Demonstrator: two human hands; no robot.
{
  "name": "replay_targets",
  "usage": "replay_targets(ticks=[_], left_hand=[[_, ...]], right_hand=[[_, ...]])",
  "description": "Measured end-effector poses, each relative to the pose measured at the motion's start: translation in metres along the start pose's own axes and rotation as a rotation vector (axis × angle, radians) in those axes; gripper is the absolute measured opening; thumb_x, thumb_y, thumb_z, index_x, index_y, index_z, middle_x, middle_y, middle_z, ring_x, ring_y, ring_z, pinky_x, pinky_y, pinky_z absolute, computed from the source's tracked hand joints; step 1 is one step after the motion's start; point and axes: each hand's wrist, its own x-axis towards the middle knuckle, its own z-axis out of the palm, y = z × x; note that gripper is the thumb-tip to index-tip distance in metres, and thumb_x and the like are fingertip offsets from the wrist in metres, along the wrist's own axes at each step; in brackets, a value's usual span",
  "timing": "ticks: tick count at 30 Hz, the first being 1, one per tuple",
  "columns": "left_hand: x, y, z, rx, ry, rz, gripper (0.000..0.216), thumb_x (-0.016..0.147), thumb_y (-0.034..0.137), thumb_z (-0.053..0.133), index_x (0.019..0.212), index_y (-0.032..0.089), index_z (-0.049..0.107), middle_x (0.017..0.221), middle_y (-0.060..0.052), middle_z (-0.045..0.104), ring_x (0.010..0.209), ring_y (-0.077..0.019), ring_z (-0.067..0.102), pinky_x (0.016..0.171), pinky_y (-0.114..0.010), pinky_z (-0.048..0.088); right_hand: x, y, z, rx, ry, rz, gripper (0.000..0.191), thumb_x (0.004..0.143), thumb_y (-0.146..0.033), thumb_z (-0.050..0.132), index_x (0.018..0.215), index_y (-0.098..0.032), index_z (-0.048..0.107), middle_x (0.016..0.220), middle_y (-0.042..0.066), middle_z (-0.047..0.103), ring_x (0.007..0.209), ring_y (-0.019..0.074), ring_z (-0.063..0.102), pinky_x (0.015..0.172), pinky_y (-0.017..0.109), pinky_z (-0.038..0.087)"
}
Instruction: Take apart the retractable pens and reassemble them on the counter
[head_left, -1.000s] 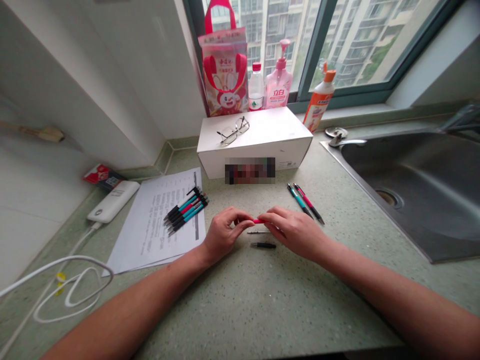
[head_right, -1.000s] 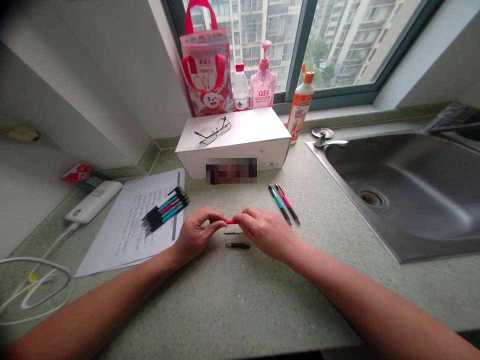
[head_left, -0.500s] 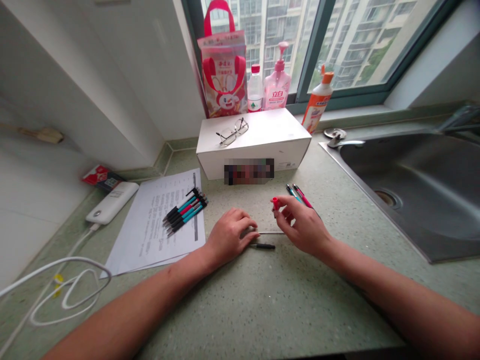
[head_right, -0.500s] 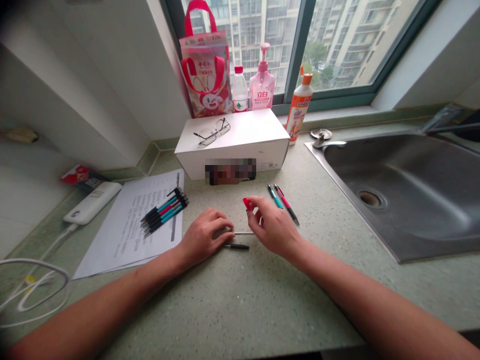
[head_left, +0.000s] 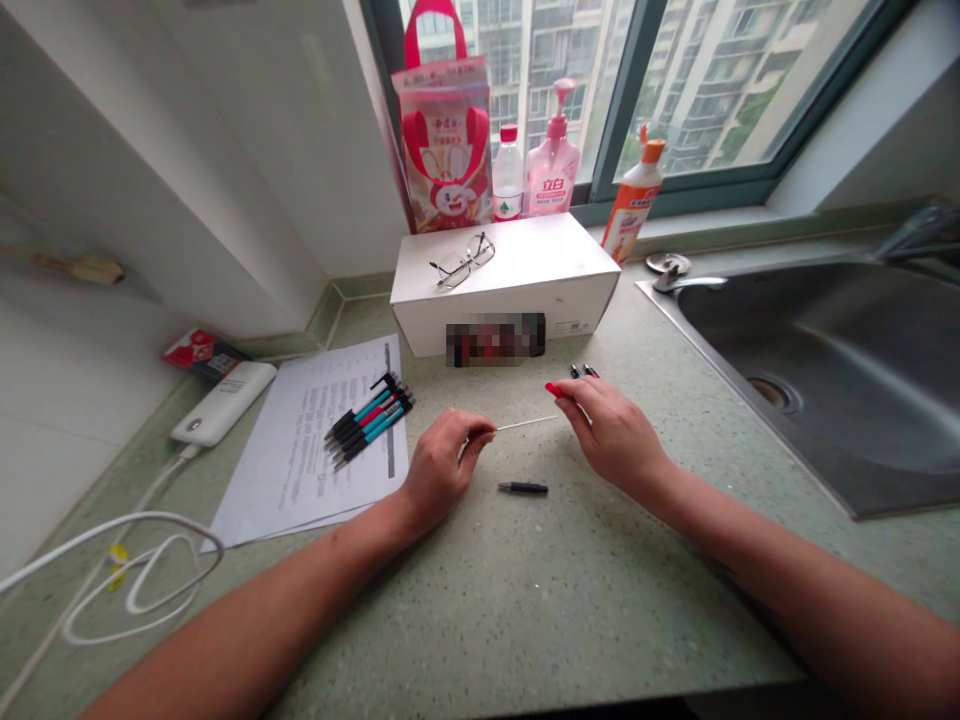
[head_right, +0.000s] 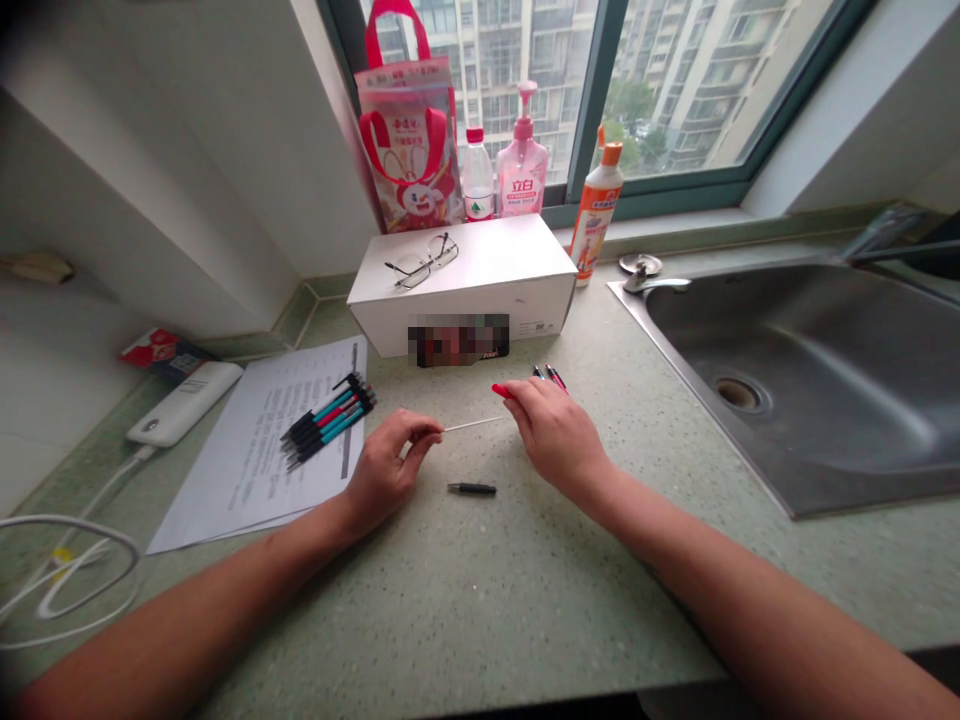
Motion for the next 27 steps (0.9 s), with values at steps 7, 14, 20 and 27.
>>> replay_targets(ticks=[7,14,20,27], left_hand=[[0.0038,-0.0013,-0.0060,-0.039,0.126,-0.008,0.016,0.099,0.014,0.055,0.109,0.019,0.067,0.084,-0.002,0.068,0.080,-0.0154,0.062,0.076,-0.031,0.051],[0.0036,-0.0017,-0.0044,0.007,0.091,-0.026,0.016,0.099,0.014,0.055,0.107,0.018,0.067,0.086,-0.004,0.067,0.082,-0.0162,0.061,0.075,-0.031,0.050],[0.0037,0.0001,-0.0055,0.005,0.158,-0.032,0.015,0.098,0.014,0.055,0.105,0.019,0.067,0.089,-0.004,0.067,0.083,-0.0159,0.062,0.076,-0.031,0.051],[0.0039,0.0001,-0.0053,0.018,0.153,-0.034,0.015,0.099,0.016,0.054,0.105,0.019,0.067,0.090,-0.004,0.067,0.084,-0.0165,0.062,0.076,-0.032,0.051]], right_hand=[[0.0001,0.0003,0.0000,-0.022,-0.036,-0.004,0.029,0.105,-0.031,0.043,0.113,-0.017,0.066,0.098,0.011,0.069,0.088,0.0240,0.062,0.078,0.039,0.050],[-0.0003,-0.0058,-0.0026,0.010,-0.059,-0.051,0.030,0.105,-0.032,0.043,0.116,-0.018,0.068,0.100,0.010,0.069,0.088,0.0226,0.061,0.077,0.037,0.049],[0.0001,-0.0056,-0.0033,-0.015,-0.064,-0.038,0.030,0.105,-0.031,0.044,0.115,-0.017,0.069,0.098,0.010,0.070,0.087,0.0231,0.061,0.076,0.037,0.049],[-0.0005,-0.0064,-0.0014,-0.022,-0.090,-0.066,0.031,0.105,-0.032,0.044,0.113,-0.016,0.070,0.098,0.011,0.069,0.086,0.0227,0.062,0.076,0.037,0.050]])
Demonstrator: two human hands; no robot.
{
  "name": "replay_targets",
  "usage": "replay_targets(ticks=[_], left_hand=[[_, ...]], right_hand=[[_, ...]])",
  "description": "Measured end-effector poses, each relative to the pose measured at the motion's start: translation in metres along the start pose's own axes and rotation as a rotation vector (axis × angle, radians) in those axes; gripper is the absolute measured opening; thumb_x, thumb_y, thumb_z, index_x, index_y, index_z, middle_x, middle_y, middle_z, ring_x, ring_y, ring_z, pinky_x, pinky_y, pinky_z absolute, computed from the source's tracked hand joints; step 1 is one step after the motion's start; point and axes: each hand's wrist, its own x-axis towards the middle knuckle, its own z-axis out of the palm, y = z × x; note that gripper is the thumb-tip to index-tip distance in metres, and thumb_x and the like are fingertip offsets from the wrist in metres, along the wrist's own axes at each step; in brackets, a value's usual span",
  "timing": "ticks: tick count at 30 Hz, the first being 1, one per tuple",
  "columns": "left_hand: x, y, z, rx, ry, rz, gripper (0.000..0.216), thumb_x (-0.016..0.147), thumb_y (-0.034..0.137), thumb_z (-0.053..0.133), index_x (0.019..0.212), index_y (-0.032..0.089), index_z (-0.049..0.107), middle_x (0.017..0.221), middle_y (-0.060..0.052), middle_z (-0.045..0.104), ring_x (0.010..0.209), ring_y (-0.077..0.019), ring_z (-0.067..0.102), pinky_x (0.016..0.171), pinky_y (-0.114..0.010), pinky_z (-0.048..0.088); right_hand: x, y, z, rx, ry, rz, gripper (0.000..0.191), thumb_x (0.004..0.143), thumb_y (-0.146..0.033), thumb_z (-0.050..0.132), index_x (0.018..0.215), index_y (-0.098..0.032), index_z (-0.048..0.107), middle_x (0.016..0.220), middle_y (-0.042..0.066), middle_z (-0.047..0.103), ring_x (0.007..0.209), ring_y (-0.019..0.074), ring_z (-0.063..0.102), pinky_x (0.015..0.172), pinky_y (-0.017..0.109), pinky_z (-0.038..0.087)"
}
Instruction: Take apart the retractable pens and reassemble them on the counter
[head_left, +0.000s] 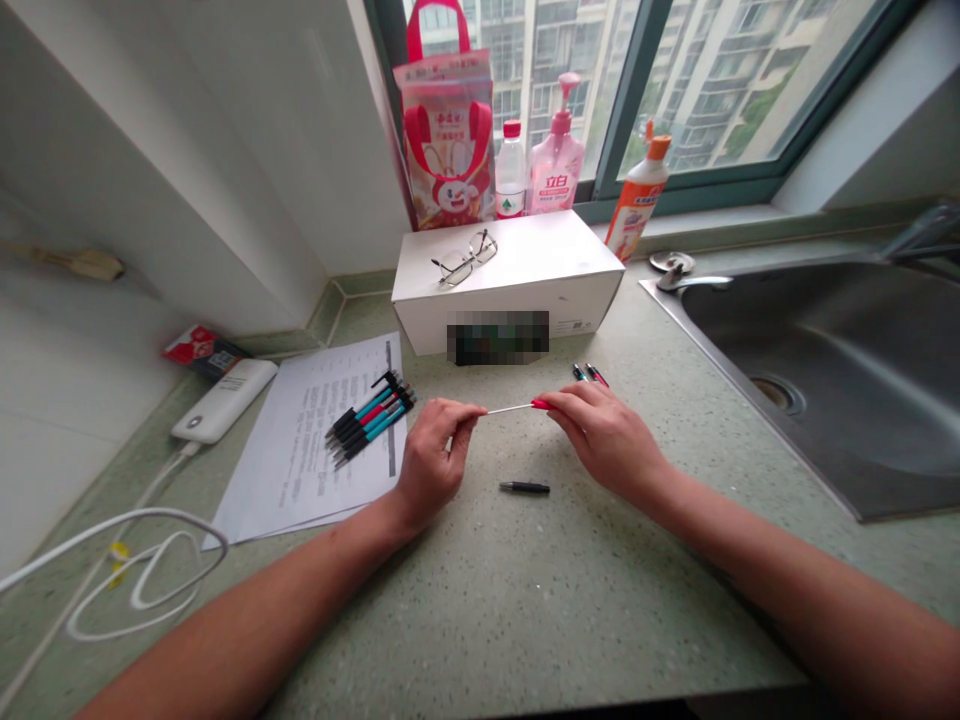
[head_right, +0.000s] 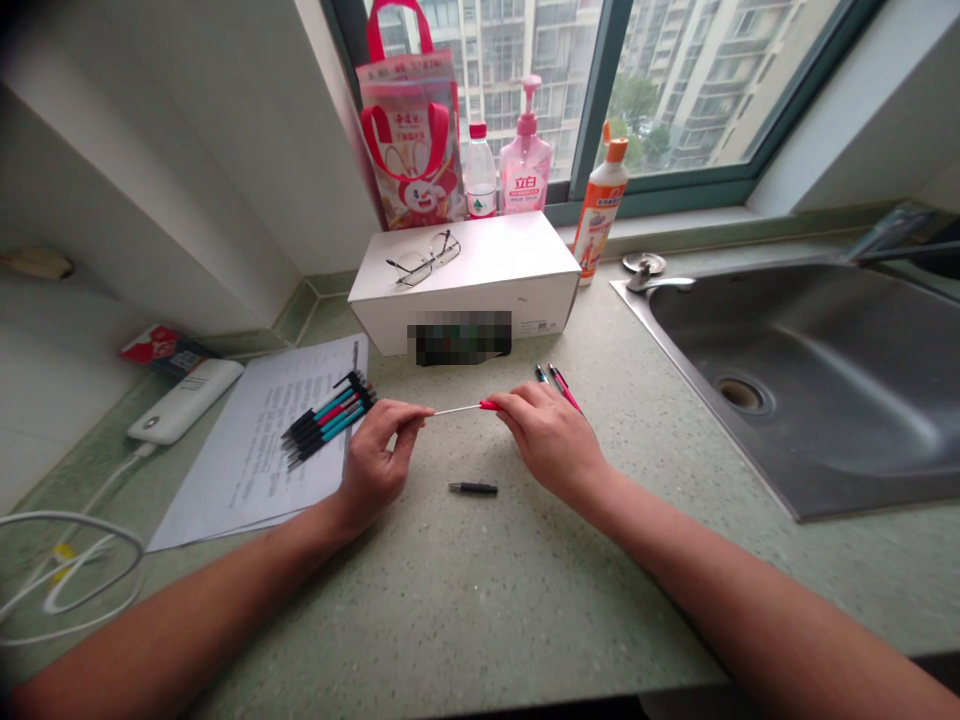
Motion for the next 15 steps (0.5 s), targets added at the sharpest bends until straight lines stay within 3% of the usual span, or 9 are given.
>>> replay_targets(ticks=[6,8,11,13,15], left_hand=[[-0.0007,0.0032,0.0007,-0.039,-0.090,0.055,0.015,0.098,0.016,0.057,0.107,0.021,0.068,0.090,-0.005,0.069,0.085,-0.0170,0.062,0.077,-0.032,0.053],[-0.0031,0.0030,0.0019,-0.103,-0.115,0.062,0.025,0.097,0.017,0.059,0.121,0.023,0.063,0.096,-0.005,0.071,0.084,-0.0162,0.064,0.077,-0.031,0.054],[-0.0053,0.0020,0.0035,-0.144,-0.136,0.015,0.055,0.096,0.026,0.064,0.146,0.023,0.042,0.108,-0.008,0.071,0.085,-0.0167,0.065,0.080,-0.034,0.056],[-0.0044,0.0023,0.0034,-0.110,-0.165,-0.003,0.055,0.094,0.032,0.066,0.144,0.022,0.043,0.113,-0.010,0.070,0.091,-0.0191,0.065,0.083,-0.037,0.056],[-0.0024,0.0038,0.0028,-0.074,-0.242,0.041,0.039,0.094,0.035,0.066,0.129,0.020,0.056,0.112,-0.011,0.069,0.097,-0.0219,0.064,0.086,-0.039,0.055]], right_hand=[[-0.0017,-0.0027,0.0022,0.009,-0.101,-0.134,0.027,0.103,-0.024,0.045,0.113,-0.020,0.069,0.101,0.011,0.071,0.093,0.0231,0.064,0.079,0.038,0.051],[-0.0025,-0.0046,0.0027,0.049,-0.140,-0.142,0.028,0.102,-0.019,0.043,0.117,-0.019,0.067,0.103,0.010,0.071,0.095,0.0224,0.065,0.079,0.037,0.052],[-0.0039,-0.0066,0.0041,0.118,-0.145,-0.079,0.029,0.103,-0.019,0.041,0.120,-0.018,0.064,0.105,0.010,0.072,0.090,0.0205,0.068,0.075,0.034,0.054],[-0.0050,-0.0063,0.0057,0.151,-0.099,-0.022,0.025,0.103,-0.023,0.043,0.118,-0.017,0.062,0.105,0.010,0.072,0.087,0.0206,0.070,0.073,0.034,0.054],[-0.0063,-0.0052,0.0075,0.201,-0.026,0.033,0.021,0.102,-0.026,0.046,0.116,-0.018,0.061,0.105,0.011,0.072,0.088,0.0215,0.070,0.075,0.035,0.055]])
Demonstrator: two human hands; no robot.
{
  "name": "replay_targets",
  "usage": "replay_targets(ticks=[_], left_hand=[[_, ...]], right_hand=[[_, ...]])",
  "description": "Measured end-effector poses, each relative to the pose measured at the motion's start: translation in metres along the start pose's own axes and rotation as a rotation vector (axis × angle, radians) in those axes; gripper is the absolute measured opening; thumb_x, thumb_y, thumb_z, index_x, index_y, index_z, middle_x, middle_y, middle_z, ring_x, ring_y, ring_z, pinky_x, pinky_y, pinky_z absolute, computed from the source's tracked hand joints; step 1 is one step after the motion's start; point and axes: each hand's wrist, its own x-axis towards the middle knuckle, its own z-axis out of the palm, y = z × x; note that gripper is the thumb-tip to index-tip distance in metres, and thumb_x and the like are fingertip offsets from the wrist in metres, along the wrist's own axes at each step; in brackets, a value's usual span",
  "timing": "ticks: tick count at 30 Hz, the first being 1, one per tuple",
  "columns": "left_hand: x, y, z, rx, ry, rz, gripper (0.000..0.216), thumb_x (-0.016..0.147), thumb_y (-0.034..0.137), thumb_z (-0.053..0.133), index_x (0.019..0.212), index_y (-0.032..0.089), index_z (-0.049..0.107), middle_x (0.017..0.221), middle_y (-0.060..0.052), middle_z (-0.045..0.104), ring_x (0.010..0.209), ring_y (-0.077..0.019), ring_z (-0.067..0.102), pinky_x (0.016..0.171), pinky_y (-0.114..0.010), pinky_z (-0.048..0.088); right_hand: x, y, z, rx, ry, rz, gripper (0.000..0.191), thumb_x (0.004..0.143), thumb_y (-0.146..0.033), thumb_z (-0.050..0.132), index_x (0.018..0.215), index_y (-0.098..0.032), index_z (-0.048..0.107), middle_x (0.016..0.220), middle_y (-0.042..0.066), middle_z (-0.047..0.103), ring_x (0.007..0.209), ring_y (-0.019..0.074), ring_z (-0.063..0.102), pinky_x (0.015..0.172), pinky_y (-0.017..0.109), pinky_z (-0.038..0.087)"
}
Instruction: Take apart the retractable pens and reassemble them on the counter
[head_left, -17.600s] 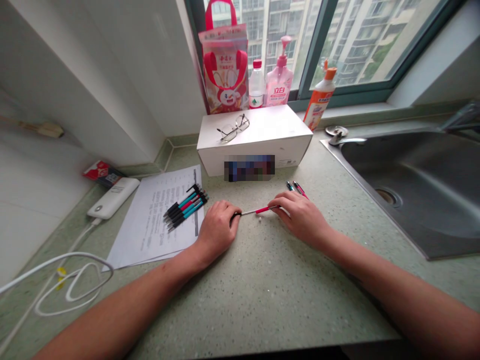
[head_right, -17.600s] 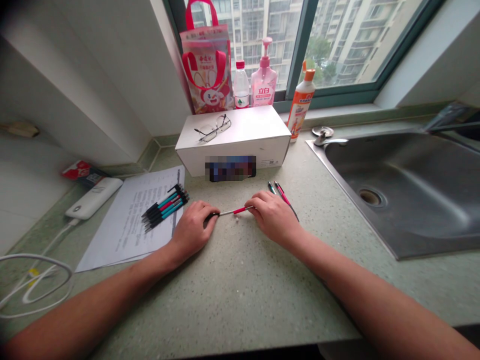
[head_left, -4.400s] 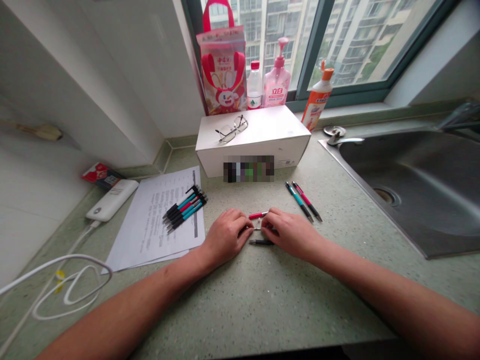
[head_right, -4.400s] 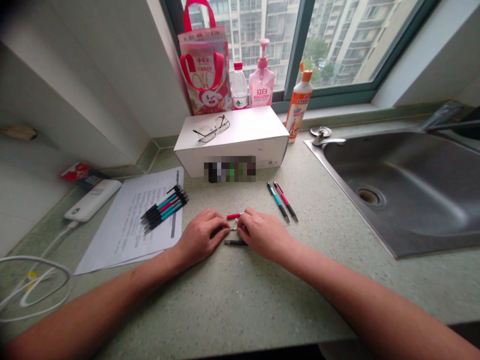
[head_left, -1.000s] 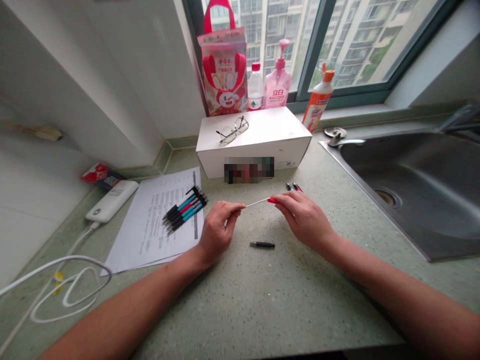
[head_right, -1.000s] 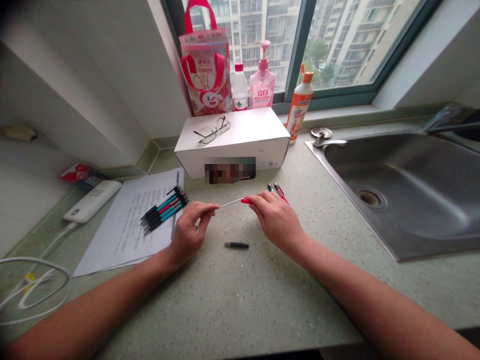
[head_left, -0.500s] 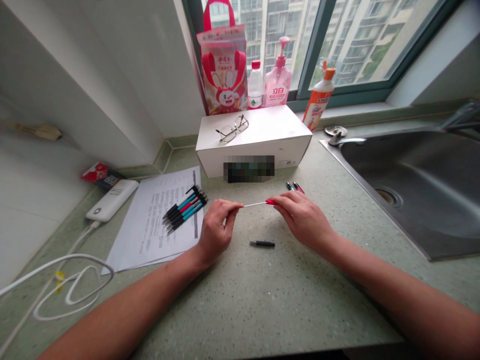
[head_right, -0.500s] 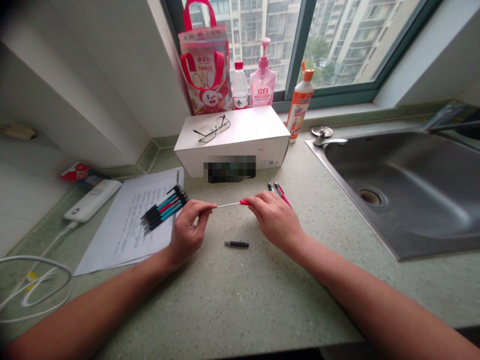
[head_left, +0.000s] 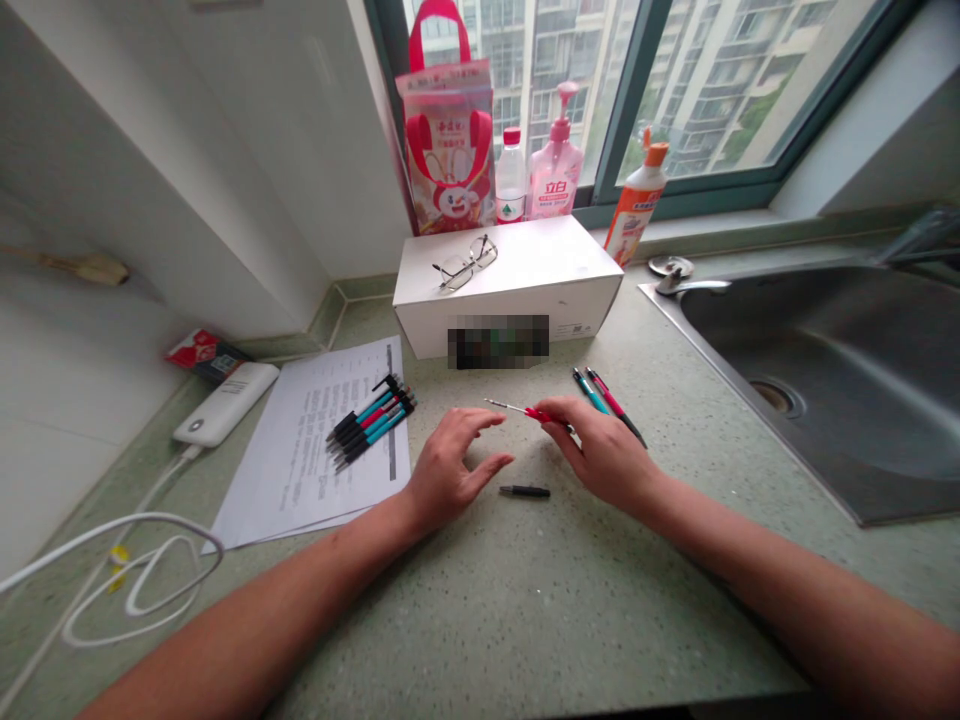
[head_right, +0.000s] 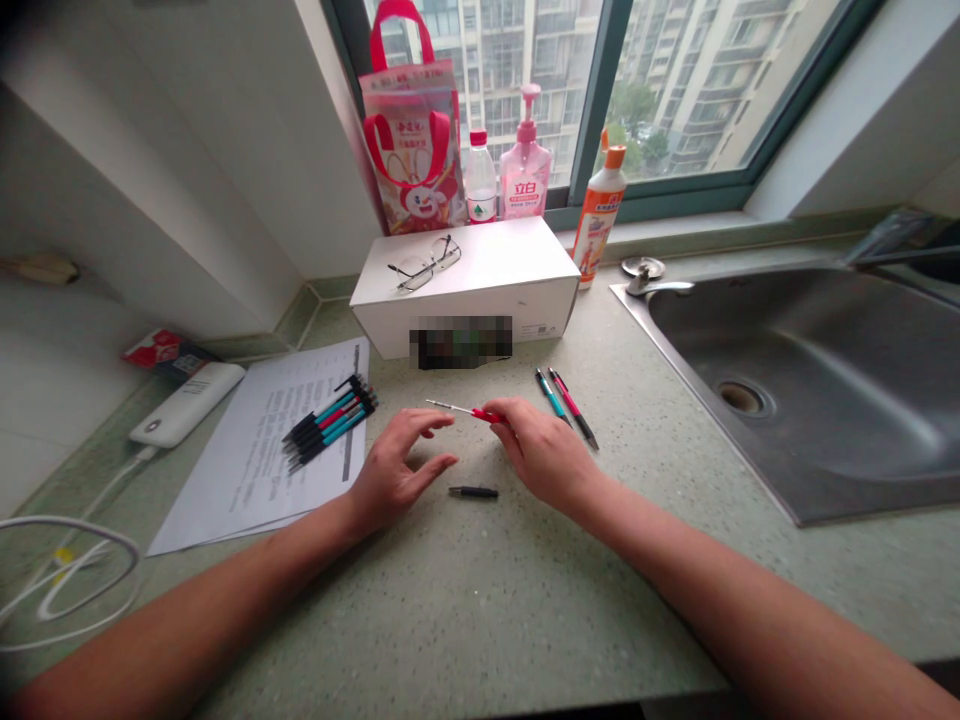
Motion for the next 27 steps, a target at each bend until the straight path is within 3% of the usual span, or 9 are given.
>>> replay_targets(ticks=[2,5,8,11,15,18,27], left_hand=[[0.002,0.002,0.000,0.031,-0.137,0.108,0.029,0.093,0.039,0.067,0.113,0.019,0.063,0.109,-0.011,0.069,0.101,-0.0243,0.064,0.089,-0.041,0.054],[0.002,0.005,0.001,0.105,-0.321,0.254,0.028,0.090,0.043,0.069,0.106,0.020,0.066,0.111,-0.010,0.070,0.104,-0.0270,0.064,0.091,-0.044,0.053],[0.001,0.006,0.003,0.134,-0.358,0.268,0.014,0.094,0.034,0.064,0.100,0.021,0.067,0.112,-0.010,0.071,0.107,-0.0259,0.064,0.093,-0.043,0.051],[0.000,0.005,0.003,0.065,-0.262,0.197,0.007,0.096,0.022,0.058,0.099,0.019,0.064,0.102,-0.009,0.072,0.100,-0.0231,0.066,0.090,-0.040,0.053],[-0.002,0.001,0.000,0.006,0.051,-0.044,0.009,0.097,0.024,0.058,0.102,0.018,0.062,0.091,-0.007,0.072,0.083,-0.0188,0.068,0.077,-0.034,0.056],[-0.004,-0.003,-0.001,-0.031,0.209,-0.179,0.011,0.096,0.025,0.061,0.105,0.018,0.062,0.090,-0.005,0.071,0.081,-0.0167,0.069,0.078,-0.032,0.056],[-0.005,-0.007,-0.001,-0.058,0.346,-0.244,0.014,0.096,0.028,0.061,0.107,0.019,0.063,0.093,-0.004,0.070,0.084,-0.0155,0.068,0.081,-0.031,0.056]], right_hand=[[-0.001,0.001,0.001,0.069,0.071,0.035,0.022,0.101,-0.027,0.049,0.119,-0.018,0.058,0.105,0.010,0.072,0.090,0.0216,0.071,0.077,0.035,0.056],[-0.001,0.000,0.000,0.116,0.110,0.025,0.033,0.102,-0.025,0.048,0.134,-0.020,0.050,0.109,0.010,0.070,0.091,0.0202,0.071,0.078,0.035,0.057],[0.000,-0.003,-0.004,0.073,0.083,-0.023,0.036,0.103,-0.021,0.042,0.138,-0.023,0.051,0.113,0.010,0.067,0.090,0.0189,0.070,0.079,0.035,0.056],[0.001,-0.004,-0.007,0.018,0.055,-0.033,0.037,0.103,-0.019,0.040,0.136,-0.026,0.055,0.117,0.009,0.067,0.095,0.0196,0.069,0.079,0.035,0.056],[0.001,-0.001,-0.007,-0.046,0.006,-0.025,0.040,0.103,-0.018,0.039,0.140,-0.025,0.053,0.117,0.009,0.069,0.096,0.0212,0.069,0.079,0.035,0.056],[0.001,0.001,-0.006,-0.080,-0.027,-0.012,0.045,0.103,-0.019,0.037,0.146,-0.025,0.048,0.114,0.009,0.070,0.088,0.0200,0.070,0.073,0.034,0.055],[0.001,-0.001,-0.008,-0.146,-0.084,-0.037,0.047,0.098,-0.012,0.038,0.138,-0.025,0.059,0.120,0.008,0.070,0.087,0.0194,0.071,0.070,0.033,0.055]])
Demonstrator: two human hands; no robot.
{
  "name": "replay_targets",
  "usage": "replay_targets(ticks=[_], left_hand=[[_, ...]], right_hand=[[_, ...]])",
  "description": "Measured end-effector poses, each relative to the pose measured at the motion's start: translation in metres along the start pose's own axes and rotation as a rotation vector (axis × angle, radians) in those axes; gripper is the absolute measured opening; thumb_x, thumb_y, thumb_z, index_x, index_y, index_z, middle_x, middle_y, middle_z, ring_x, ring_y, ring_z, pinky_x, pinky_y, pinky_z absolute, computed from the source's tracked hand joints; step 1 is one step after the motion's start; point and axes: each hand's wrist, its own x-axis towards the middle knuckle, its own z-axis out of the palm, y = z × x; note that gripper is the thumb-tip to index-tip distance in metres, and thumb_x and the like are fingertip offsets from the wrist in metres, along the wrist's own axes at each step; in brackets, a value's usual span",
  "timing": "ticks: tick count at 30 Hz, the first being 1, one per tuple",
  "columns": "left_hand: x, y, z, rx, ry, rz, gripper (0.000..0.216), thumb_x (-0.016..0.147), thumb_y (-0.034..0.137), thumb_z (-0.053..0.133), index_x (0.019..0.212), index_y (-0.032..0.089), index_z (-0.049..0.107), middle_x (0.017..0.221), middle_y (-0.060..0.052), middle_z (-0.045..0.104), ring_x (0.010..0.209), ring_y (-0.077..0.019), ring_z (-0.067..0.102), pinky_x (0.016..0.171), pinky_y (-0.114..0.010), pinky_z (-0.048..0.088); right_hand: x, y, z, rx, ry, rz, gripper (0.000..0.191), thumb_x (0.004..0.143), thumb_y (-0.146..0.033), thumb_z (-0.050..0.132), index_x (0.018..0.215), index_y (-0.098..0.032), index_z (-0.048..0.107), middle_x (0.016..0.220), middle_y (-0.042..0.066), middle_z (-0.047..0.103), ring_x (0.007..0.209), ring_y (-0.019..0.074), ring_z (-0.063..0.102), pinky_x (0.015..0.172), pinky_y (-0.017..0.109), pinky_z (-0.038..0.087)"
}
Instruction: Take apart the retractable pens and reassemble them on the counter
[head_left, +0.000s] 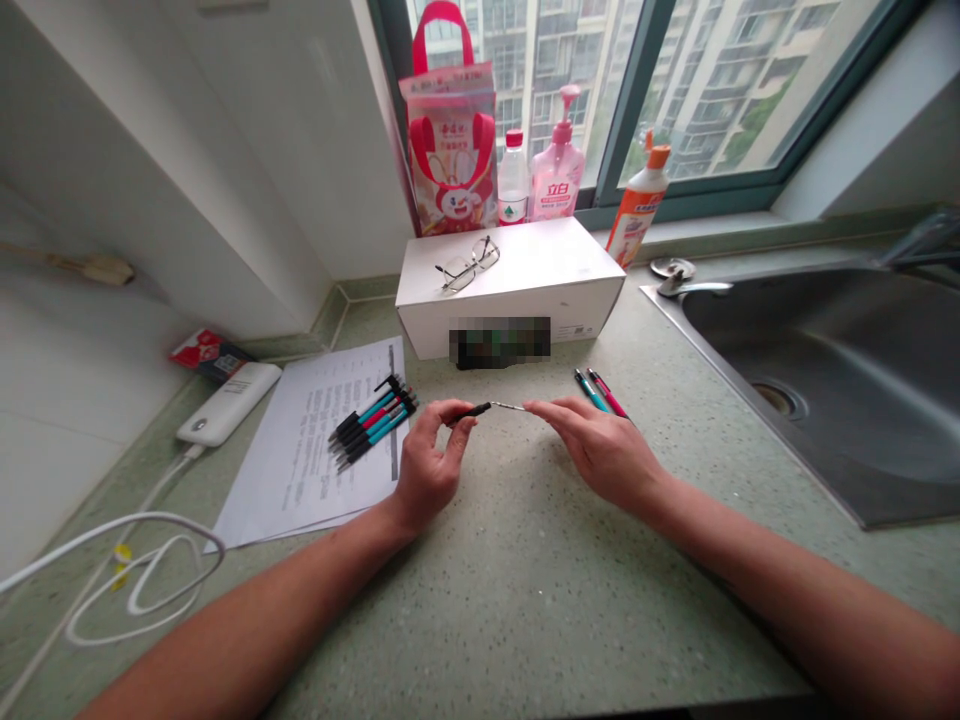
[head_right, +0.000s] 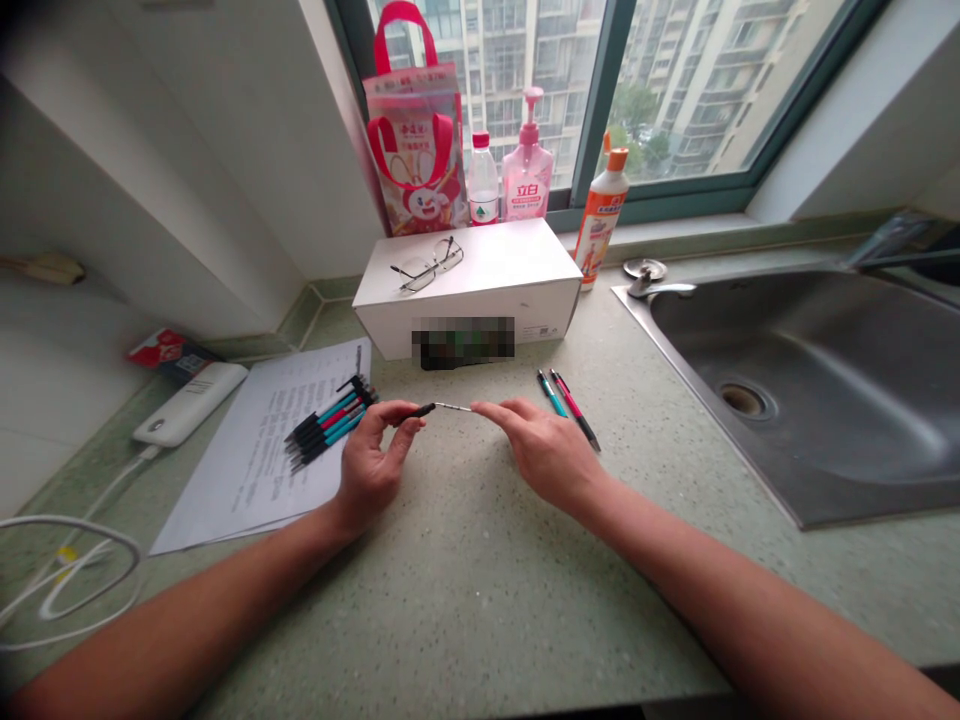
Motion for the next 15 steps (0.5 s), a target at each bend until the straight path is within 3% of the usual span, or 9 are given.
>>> replay_targets(ticks=[7,15], left_hand=[[0.0030,0.0020,-0.0002,0.017,-0.029,0.039,0.010,0.096,0.023,0.061,0.105,0.019,0.064,0.092,-0.003,0.069,0.084,-0.0152,0.066,0.080,-0.031,0.056],[0.0061,0.0055,-0.0019,0.023,-0.078,0.096,0.008,0.096,0.019,0.059,0.100,0.020,0.065,0.092,-0.004,0.067,0.086,-0.0165,0.064,0.081,-0.033,0.054]], right_hand=[[-0.0004,0.0011,0.0003,-0.068,-0.007,-0.031,0.052,0.094,-0.008,0.039,0.137,-0.026,0.060,0.116,0.007,0.071,0.081,0.0180,0.069,0.065,0.031,0.053],[0.0016,0.0015,-0.0030,-0.124,0.002,-0.082,0.051,0.092,-0.003,0.037,0.131,-0.022,0.065,0.112,0.010,0.071,0.087,0.0193,0.067,0.072,0.031,0.053]])
